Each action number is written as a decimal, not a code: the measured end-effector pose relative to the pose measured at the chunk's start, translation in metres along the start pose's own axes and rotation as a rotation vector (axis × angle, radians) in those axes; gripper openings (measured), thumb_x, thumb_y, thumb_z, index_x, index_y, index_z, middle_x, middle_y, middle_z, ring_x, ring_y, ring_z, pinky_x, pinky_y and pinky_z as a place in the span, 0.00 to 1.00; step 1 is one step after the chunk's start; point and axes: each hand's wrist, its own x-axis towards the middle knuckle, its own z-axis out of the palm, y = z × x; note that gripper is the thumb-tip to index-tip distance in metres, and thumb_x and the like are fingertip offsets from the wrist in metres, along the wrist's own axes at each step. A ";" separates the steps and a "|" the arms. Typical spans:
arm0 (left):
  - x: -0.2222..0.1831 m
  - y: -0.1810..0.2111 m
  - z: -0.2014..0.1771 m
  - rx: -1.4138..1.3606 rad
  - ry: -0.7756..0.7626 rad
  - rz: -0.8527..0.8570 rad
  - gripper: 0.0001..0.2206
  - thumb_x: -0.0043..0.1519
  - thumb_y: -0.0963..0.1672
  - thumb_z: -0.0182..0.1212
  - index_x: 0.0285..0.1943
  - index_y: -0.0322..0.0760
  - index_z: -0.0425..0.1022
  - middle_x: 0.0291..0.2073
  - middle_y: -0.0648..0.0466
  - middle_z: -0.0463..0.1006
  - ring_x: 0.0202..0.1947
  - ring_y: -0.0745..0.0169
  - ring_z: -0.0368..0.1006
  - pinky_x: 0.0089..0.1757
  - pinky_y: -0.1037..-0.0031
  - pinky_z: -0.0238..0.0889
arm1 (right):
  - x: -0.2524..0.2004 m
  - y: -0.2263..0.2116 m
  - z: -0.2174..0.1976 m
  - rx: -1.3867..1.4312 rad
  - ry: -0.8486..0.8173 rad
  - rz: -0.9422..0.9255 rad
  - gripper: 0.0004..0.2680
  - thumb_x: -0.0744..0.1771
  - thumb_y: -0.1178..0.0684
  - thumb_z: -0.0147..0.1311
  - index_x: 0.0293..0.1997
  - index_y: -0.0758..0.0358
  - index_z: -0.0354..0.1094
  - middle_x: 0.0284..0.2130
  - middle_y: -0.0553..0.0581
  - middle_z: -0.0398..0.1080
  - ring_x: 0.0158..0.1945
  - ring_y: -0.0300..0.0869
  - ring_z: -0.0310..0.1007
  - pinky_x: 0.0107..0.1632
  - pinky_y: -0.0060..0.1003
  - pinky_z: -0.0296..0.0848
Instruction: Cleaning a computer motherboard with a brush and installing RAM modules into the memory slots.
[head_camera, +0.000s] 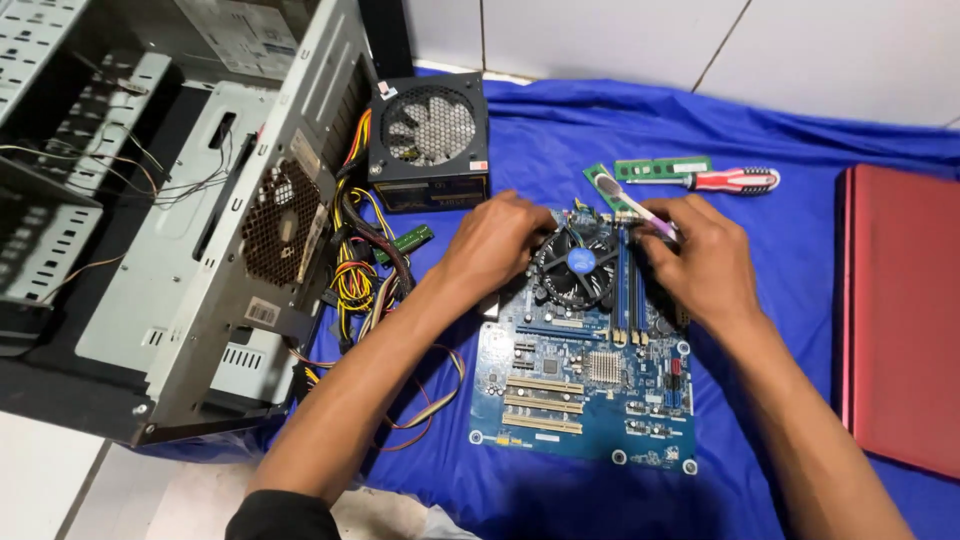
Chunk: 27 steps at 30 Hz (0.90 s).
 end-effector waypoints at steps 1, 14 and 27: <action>-0.002 0.003 -0.006 0.001 0.008 0.001 0.14 0.54 0.33 0.60 0.44 0.37 0.83 0.30 0.46 0.81 0.36 0.46 0.78 0.49 0.55 0.73 | 0.010 -0.010 -0.003 -0.003 0.001 -0.007 0.13 0.61 0.58 0.68 0.49 0.51 0.78 0.35 0.52 0.75 0.43 0.52 0.77 0.45 0.45 0.75; -0.024 0.002 0.009 -0.287 0.432 0.023 0.10 0.62 0.37 0.62 0.50 0.40 0.81 0.36 0.52 0.79 0.42 0.49 0.79 0.46 0.64 0.73 | 0.068 -0.033 -0.003 0.183 -0.373 -0.046 0.06 0.62 0.59 0.65 0.40 0.62 0.79 0.33 0.61 0.80 0.38 0.55 0.80 0.44 0.46 0.76; -0.022 0.019 -0.010 -0.324 0.433 -0.020 0.09 0.62 0.36 0.62 0.49 0.37 0.82 0.36 0.49 0.80 0.41 0.45 0.79 0.44 0.62 0.73 | 0.083 -0.026 0.017 0.300 -0.441 -0.060 0.04 0.64 0.64 0.60 0.39 0.63 0.78 0.33 0.59 0.79 0.38 0.50 0.80 0.44 0.42 0.77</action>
